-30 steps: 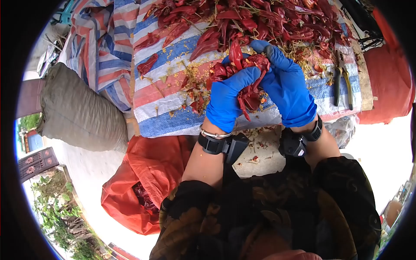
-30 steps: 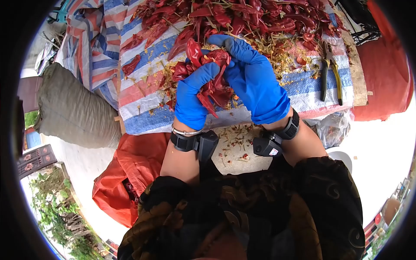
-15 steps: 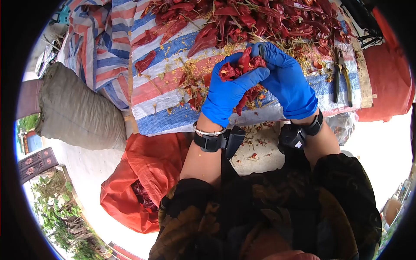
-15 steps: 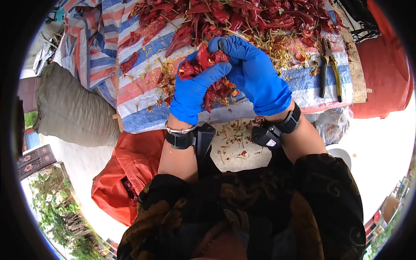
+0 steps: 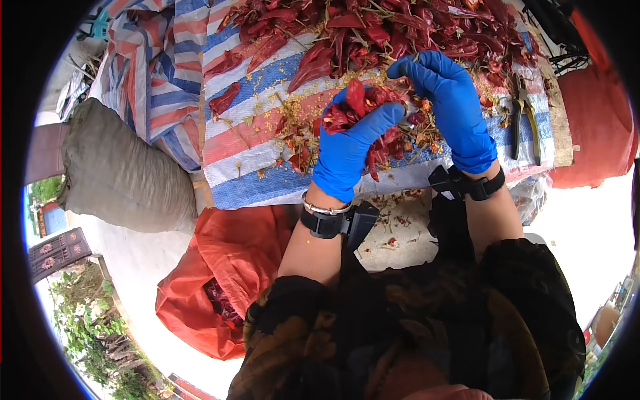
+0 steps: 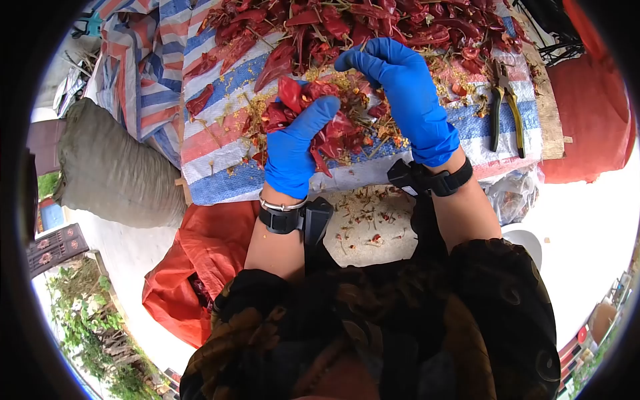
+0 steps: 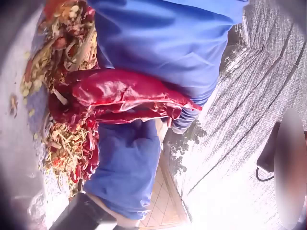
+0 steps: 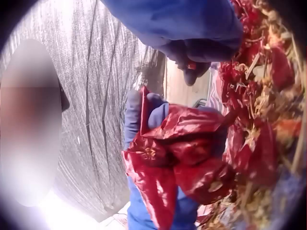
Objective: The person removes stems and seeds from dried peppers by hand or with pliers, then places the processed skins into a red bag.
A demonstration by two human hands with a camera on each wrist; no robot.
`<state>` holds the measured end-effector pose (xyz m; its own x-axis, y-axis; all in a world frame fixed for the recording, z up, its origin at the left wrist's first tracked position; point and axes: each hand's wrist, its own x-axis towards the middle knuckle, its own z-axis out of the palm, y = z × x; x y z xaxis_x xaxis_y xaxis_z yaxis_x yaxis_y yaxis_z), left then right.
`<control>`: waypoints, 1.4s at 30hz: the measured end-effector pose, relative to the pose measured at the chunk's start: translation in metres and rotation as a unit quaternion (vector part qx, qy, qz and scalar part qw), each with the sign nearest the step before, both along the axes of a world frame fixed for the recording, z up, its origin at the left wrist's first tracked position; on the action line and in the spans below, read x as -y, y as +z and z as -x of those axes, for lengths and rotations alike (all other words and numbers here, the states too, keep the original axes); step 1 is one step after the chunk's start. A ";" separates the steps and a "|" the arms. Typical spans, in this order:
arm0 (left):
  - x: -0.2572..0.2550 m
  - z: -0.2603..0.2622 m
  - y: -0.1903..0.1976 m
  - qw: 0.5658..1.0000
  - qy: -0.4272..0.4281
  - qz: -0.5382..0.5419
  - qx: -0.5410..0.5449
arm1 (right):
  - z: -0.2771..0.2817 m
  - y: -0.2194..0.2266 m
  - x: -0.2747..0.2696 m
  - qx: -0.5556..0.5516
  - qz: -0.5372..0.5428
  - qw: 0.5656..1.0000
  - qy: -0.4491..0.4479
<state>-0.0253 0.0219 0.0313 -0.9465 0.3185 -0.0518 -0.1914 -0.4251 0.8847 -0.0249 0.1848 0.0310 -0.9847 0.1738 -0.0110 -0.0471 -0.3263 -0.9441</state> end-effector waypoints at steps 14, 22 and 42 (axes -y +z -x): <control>0.026 0.075 -0.057 0.866 0.176 0.437 -0.169 | 0.001 0.004 -0.009 -0.101 -0.717 0.680 -0.117; 0.024 0.070 -0.049 0.780 0.226 0.535 -0.233 | 0.006 0.000 -0.011 -0.114 -0.665 0.729 -0.116; 0.002 0.020 -0.007 0.991 -0.035 0.108 -0.067 | -0.007 0.007 0.015 -0.076 -0.163 0.983 -0.048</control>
<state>-0.0452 0.0202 0.0239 -0.9258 0.3779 -0.0011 -0.0882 -0.2132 0.9730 -0.0182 0.1699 0.0380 -0.9495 0.2363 0.2063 -0.2112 0.0045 -0.9774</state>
